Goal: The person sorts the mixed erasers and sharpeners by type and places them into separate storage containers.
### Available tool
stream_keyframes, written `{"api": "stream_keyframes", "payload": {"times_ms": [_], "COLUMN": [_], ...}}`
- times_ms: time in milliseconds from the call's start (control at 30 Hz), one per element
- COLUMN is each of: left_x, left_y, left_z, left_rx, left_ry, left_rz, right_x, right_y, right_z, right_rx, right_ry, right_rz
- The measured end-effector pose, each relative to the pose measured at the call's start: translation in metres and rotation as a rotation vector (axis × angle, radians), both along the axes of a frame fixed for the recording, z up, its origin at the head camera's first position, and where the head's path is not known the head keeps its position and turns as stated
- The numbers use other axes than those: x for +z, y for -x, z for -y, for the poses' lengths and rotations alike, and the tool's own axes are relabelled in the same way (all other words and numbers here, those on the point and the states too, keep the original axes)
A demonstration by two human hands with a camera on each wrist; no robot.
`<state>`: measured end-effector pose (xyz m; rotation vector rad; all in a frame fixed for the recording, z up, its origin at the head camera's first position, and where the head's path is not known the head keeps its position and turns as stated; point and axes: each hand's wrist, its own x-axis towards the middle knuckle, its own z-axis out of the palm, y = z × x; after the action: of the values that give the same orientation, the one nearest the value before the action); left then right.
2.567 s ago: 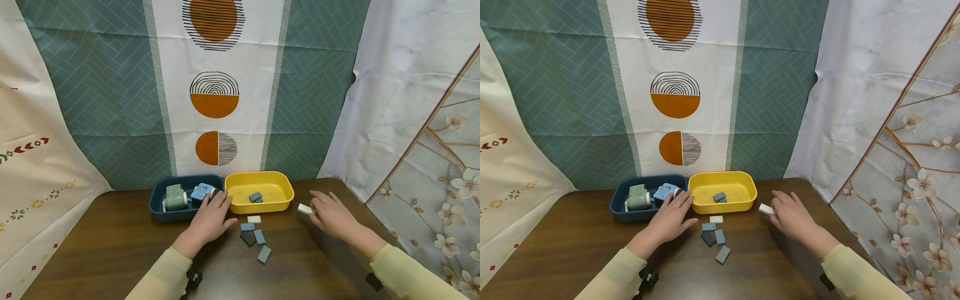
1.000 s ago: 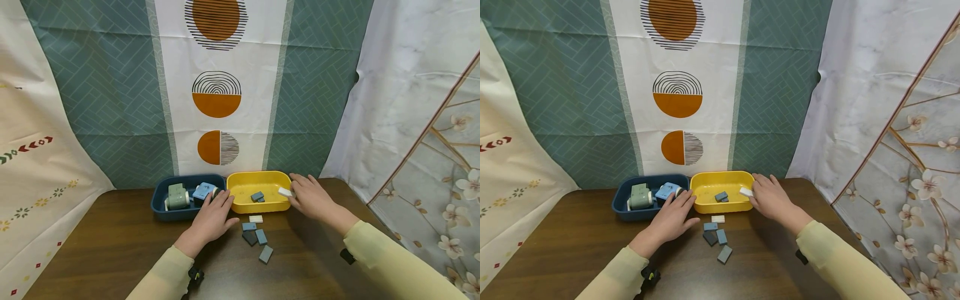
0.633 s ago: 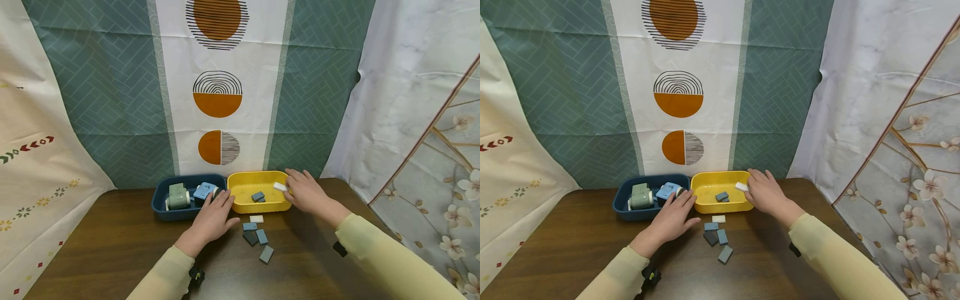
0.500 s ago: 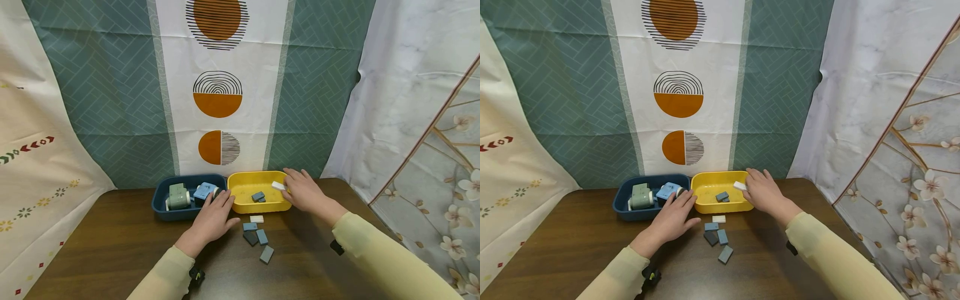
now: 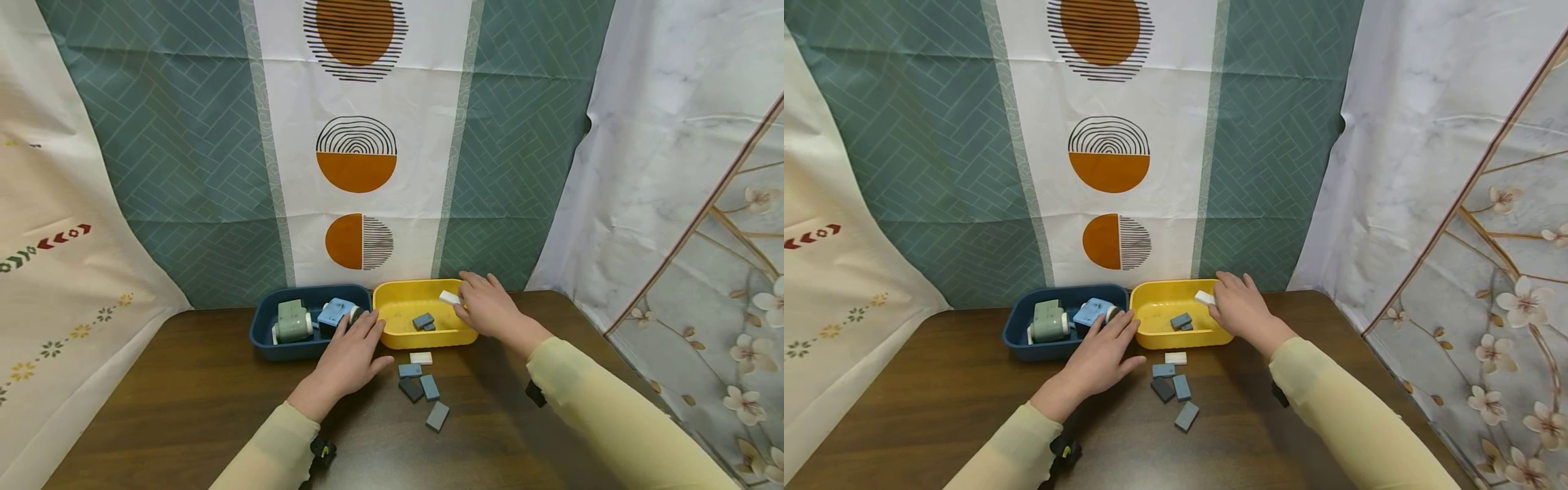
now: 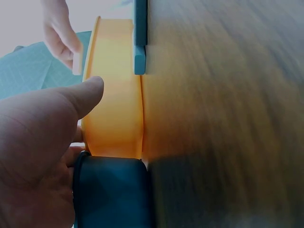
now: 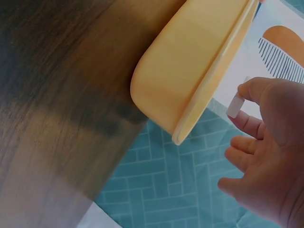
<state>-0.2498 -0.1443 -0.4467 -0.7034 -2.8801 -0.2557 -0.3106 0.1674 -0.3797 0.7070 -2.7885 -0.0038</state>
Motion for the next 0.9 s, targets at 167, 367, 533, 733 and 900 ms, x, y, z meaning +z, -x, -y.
{"api": "stream_keyframes", "payload": {"times_ms": [167, 367, 533, 733, 900], "left_x": [0.000, 0.000, -0.001, 0.000, 0.001], "left_y": [0.000, 0.000, 0.001, 0.001, 0.000], "left_z": [0.000, 0.000, 0.000, -0.001, 0.000], "left_rx": [0.001, -0.001, 0.001, 0.000, 0.001], "left_ry": [-0.007, -0.012, -0.009, -0.008, -0.006], "left_rz": [-0.001, -0.005, -0.009, -0.014, -0.006], "right_x": [-0.004, -0.006, -0.006, -0.005, -0.005], "right_y": [0.007, 0.013, 0.016, 0.019, 0.022], "right_z": [0.001, 0.007, 0.010, 0.014, 0.015], "right_rx": [-0.018, -0.036, -0.050, -0.066, -0.082], "right_ry": [0.001, 0.000, -0.009, -0.028, -0.039], "right_rz": [0.010, 0.019, 0.039, 0.045, 0.064]}}
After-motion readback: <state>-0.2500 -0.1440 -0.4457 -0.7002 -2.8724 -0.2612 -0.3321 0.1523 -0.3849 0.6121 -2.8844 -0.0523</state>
